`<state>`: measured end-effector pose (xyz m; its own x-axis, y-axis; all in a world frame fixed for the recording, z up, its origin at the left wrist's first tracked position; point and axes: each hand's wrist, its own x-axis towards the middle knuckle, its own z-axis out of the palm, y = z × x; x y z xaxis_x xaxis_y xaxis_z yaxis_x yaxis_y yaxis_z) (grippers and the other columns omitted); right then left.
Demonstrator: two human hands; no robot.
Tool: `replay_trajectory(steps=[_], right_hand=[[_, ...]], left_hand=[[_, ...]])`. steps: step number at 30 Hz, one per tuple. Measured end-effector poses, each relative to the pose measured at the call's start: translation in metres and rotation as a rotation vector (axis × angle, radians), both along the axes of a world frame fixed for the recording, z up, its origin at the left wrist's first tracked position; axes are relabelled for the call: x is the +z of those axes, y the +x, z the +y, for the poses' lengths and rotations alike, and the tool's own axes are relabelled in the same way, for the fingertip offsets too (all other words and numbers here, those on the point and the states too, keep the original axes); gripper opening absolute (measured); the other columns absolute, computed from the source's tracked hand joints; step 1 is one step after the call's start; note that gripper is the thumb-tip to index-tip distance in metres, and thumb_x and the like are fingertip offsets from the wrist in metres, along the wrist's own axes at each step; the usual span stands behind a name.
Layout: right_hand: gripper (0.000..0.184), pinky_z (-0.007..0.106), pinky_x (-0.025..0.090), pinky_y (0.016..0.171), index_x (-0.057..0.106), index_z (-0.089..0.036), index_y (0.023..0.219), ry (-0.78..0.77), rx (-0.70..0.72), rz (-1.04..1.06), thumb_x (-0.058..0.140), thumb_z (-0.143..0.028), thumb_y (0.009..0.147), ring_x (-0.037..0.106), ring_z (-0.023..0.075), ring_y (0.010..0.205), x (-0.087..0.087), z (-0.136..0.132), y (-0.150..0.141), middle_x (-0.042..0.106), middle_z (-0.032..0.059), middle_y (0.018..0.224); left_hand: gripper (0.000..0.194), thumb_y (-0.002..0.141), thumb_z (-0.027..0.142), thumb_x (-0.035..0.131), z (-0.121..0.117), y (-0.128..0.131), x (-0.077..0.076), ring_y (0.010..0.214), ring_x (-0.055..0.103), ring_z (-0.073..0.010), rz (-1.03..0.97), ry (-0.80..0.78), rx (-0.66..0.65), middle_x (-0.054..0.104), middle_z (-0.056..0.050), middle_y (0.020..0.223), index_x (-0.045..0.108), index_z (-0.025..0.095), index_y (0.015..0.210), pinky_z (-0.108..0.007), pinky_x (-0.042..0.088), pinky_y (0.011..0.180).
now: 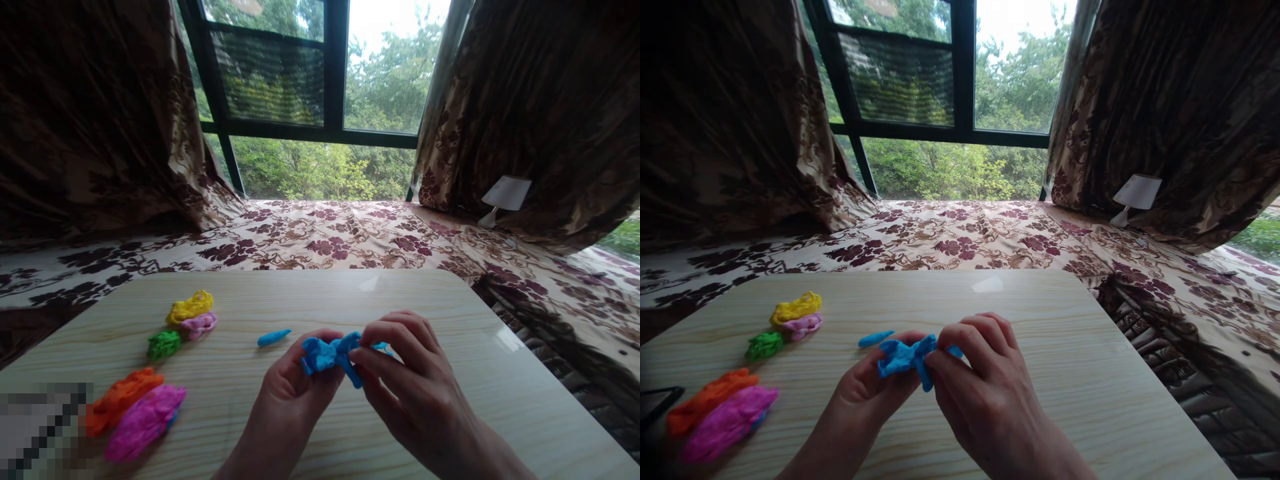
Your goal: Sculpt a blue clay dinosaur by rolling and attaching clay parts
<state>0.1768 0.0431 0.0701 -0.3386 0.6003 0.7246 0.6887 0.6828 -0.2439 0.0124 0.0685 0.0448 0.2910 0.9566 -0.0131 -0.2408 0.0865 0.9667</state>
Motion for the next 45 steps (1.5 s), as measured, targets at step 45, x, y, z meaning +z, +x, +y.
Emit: replay_trajectory(steps=[45], right_hand=[[0.021, 0.039, 0.036, 0.089, 0.058, -0.020, 0.097, -0.075, -0.087, -0.012, 0.054, -0.010, 0.078, 0.043, 0.0211, 0.104, -0.006, 0.000, 0.000, 0.049, 0.0071, 0.110]], left_hand=[[0.031, 0.070, 0.021, 0.068, 0.001, 0.002, -0.012, 0.076, 0.063, -0.0118, 0.050, 0.040, 0.037, 0.068, 0.001, 0.083, 0.060, 0.022, 0.099, -0.016, 0.049, 0.067]])
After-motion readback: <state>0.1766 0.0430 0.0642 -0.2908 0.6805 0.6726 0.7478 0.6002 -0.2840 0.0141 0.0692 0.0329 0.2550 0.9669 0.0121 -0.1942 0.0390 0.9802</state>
